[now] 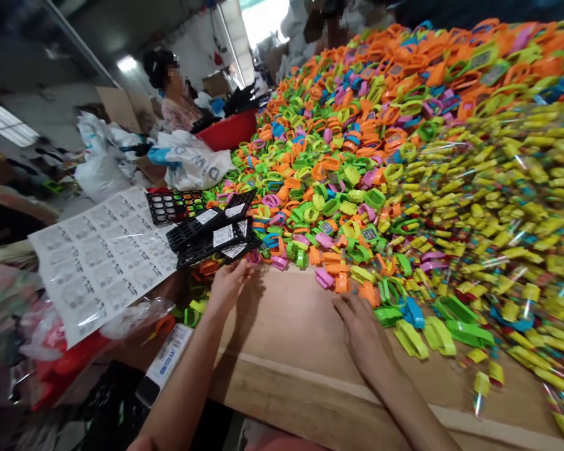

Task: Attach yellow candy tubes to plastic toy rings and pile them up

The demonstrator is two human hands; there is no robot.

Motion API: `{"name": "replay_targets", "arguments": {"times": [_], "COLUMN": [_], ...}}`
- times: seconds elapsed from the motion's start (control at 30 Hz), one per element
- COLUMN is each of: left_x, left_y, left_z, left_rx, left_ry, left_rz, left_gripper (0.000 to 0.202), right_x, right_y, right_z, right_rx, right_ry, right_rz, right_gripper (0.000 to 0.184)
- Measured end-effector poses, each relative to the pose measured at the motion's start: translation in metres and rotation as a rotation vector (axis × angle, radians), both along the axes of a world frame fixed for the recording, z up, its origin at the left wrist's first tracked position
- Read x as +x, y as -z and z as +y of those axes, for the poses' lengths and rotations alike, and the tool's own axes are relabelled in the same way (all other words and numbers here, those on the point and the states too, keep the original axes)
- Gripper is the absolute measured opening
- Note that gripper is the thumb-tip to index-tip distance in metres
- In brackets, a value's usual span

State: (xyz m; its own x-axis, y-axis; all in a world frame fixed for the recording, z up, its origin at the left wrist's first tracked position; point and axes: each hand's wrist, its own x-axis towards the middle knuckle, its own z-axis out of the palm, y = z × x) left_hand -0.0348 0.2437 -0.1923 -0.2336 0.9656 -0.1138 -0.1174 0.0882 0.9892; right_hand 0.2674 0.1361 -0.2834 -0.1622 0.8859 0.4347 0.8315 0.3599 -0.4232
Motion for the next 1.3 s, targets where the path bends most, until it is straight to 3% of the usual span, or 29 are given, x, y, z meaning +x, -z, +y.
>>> {"name": "replay_targets", "arguments": {"times": [0.1, 0.2, 0.37, 0.5, 0.6, 0.7, 0.9, 1.0, 1.13, 1.3], "left_x": [-0.002, -0.021, -0.054, -0.069, -0.073, -0.063, -0.028, -0.024, -0.035, -0.041], "left_y": [-0.002, -0.014, -0.032, -0.034, -0.032, -0.023, -0.001, -0.005, -0.018, -0.026], "left_z": [0.026, 0.05, 0.086, 0.105, 0.11, 0.103, 0.081, 0.082, 0.077, 0.038], "left_rx": [0.086, 0.232, 0.472, 0.409, 0.318, 0.248, 0.149, 0.064, -0.048, -0.092], "left_ry": [-0.092, -0.182, -0.318, -0.45, -0.497, -0.395, 0.103, 0.264, 0.37, 0.473], "left_rz": [-0.017, -0.014, 0.26, 0.675, 0.834, 0.927, 1.259, 1.447, 1.651, 1.824], "left_gripper": [0.055, 0.05, 0.049, 0.03, 0.019, 0.016, 0.022, 0.027, 0.041, 0.04], "right_x": [0.003, 0.009, 0.012, 0.012, 0.013, 0.013, 0.011, 0.011, 0.01, 0.008], "right_y": [0.006, 0.011, 0.011, 0.013, 0.017, 0.019, 0.011, 0.008, 0.011, 0.014], "right_z": [-0.004, -0.008, -0.007, -0.004, -0.004, -0.004, -0.003, -0.004, -0.006, -0.007], "right_rx": [-0.004, -0.028, -0.028, -0.003, 0.02, 0.027, 0.051, 0.03, 0.042, 0.045], "right_ry": [0.04, 0.027, 0.012, -0.003, -0.008, -0.006, -0.019, -0.024, -0.007, -0.007], "right_rz": [-0.042, -0.08, -0.105, -0.1, -0.092, -0.073, -0.078, -0.07, -0.017, 0.054], "right_gripper": [0.046, 0.051, 0.052, 0.048, 0.044, 0.044, 0.046, 0.046, 0.046, 0.045]}}
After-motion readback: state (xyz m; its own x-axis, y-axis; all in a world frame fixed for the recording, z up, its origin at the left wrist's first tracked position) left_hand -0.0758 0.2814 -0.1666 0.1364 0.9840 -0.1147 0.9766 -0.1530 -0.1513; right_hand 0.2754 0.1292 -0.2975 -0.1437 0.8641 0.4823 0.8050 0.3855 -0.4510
